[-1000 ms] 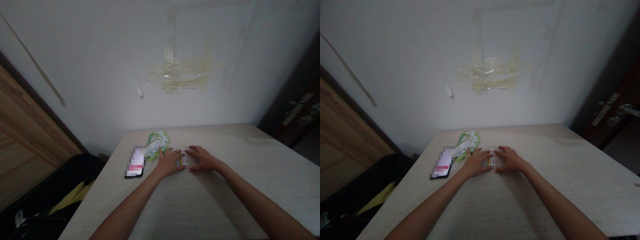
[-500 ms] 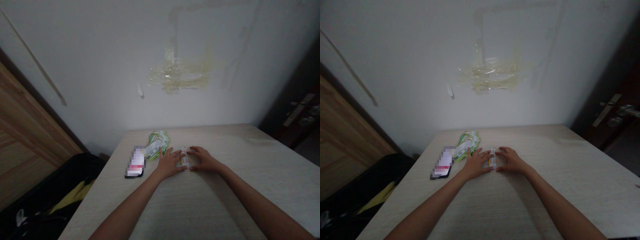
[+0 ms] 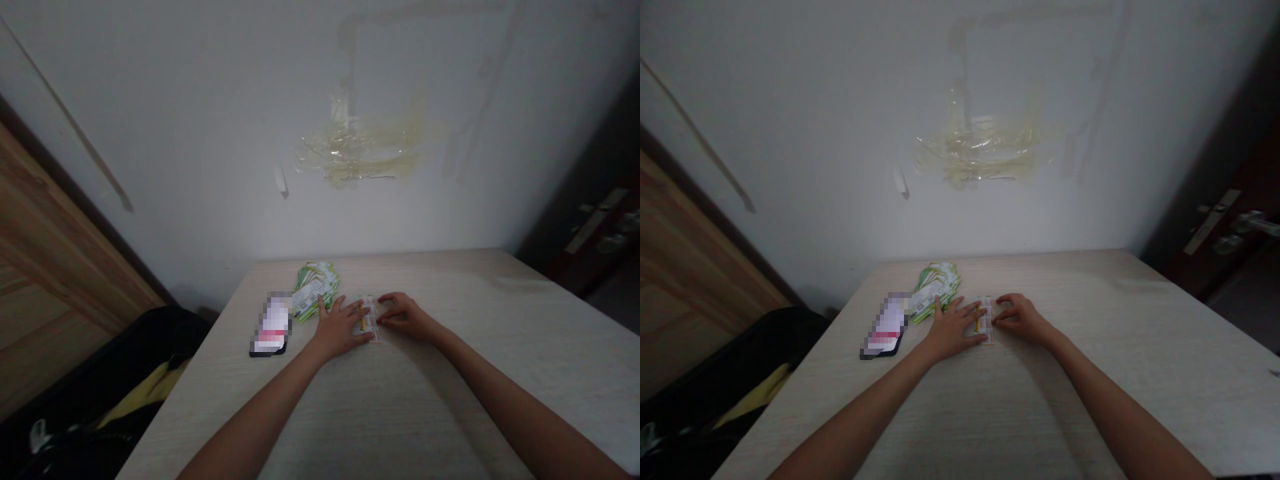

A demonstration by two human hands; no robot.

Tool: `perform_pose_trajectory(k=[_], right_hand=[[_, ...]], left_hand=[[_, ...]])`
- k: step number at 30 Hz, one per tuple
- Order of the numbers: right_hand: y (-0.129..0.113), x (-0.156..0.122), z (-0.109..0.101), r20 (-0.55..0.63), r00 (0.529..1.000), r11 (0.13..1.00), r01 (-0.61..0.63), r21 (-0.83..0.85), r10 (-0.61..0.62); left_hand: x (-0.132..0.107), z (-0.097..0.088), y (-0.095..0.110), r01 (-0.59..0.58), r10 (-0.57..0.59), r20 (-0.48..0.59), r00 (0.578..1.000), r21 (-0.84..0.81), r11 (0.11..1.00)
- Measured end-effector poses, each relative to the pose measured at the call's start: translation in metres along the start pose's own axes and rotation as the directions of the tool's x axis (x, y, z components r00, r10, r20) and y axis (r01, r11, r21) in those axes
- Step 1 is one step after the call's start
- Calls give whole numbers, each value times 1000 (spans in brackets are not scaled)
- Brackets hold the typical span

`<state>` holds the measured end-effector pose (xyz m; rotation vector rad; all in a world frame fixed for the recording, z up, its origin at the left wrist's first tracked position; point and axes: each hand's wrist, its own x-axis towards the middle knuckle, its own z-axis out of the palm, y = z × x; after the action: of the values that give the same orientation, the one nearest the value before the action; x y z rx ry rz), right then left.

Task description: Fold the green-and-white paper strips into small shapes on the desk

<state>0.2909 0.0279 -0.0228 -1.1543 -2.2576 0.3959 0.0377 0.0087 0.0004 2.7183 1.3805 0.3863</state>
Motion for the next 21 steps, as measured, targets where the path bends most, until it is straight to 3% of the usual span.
perform_pose_trajectory(k=[16, 21], right_hand=[[11, 19, 12, -141, 973, 973, -198, -121, 181], [6, 21, 12, -111, 977, 953, -204, -222, 183]], left_hand=[[2, 4, -2, 1, -1, 16, 1000, 13, 1000], [1, 4, -2, 1, -1, 16, 1000, 49, 999]])
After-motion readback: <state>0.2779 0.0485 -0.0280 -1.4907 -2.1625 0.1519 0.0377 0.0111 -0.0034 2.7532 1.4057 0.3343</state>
